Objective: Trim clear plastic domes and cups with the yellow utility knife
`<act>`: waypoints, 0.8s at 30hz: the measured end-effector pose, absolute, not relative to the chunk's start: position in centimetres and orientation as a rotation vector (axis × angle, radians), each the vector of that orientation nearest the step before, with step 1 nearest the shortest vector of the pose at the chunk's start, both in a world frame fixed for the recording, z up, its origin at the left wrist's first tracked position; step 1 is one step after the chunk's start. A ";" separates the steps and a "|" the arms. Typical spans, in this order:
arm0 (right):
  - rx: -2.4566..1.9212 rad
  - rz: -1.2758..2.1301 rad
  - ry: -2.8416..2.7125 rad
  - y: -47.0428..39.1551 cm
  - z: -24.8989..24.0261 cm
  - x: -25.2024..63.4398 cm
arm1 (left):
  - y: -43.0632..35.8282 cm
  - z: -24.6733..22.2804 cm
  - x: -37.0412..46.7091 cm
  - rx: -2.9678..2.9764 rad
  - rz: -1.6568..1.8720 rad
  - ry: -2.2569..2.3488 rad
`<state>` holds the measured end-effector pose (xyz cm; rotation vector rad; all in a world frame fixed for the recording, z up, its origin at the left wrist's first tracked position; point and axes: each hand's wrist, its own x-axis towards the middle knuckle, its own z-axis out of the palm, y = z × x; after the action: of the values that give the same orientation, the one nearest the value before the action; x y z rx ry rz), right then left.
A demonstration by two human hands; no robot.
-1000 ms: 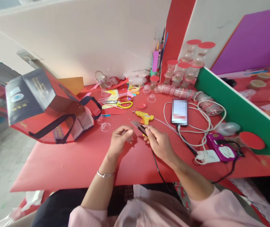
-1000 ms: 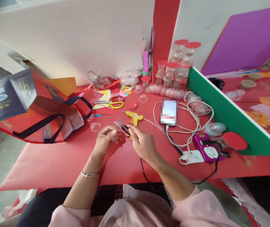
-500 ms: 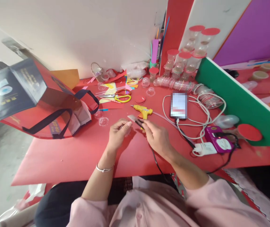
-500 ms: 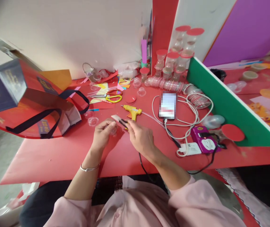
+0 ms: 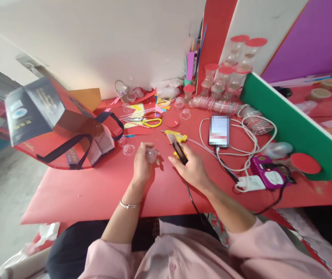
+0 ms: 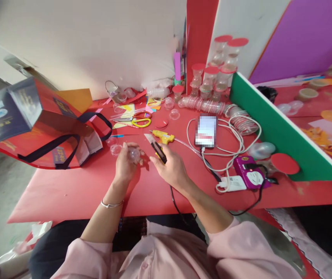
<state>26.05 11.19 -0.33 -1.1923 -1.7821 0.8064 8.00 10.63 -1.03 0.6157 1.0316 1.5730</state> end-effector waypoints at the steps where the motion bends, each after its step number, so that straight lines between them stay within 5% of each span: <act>1: -1.145 0.807 -1.796 11.2 -0.4 26.0 | 10.6 -1.1 8.2 0.614 1.549 0.999; 11: -0.909 0.875 -1.796 11.7 -1.1 25.2 | 10.0 -2.0 9.8 0.618 1.447 0.886; 24: -1.119 1.302 -1.590 11.8 0.3 25.9 | 9.2 -1.8 8.0 1.122 1.161 1.002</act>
<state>25.91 11.84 0.29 -1.1194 -1.5903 1.3017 7.97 9.19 -1.84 1.1223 1.0019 1.1613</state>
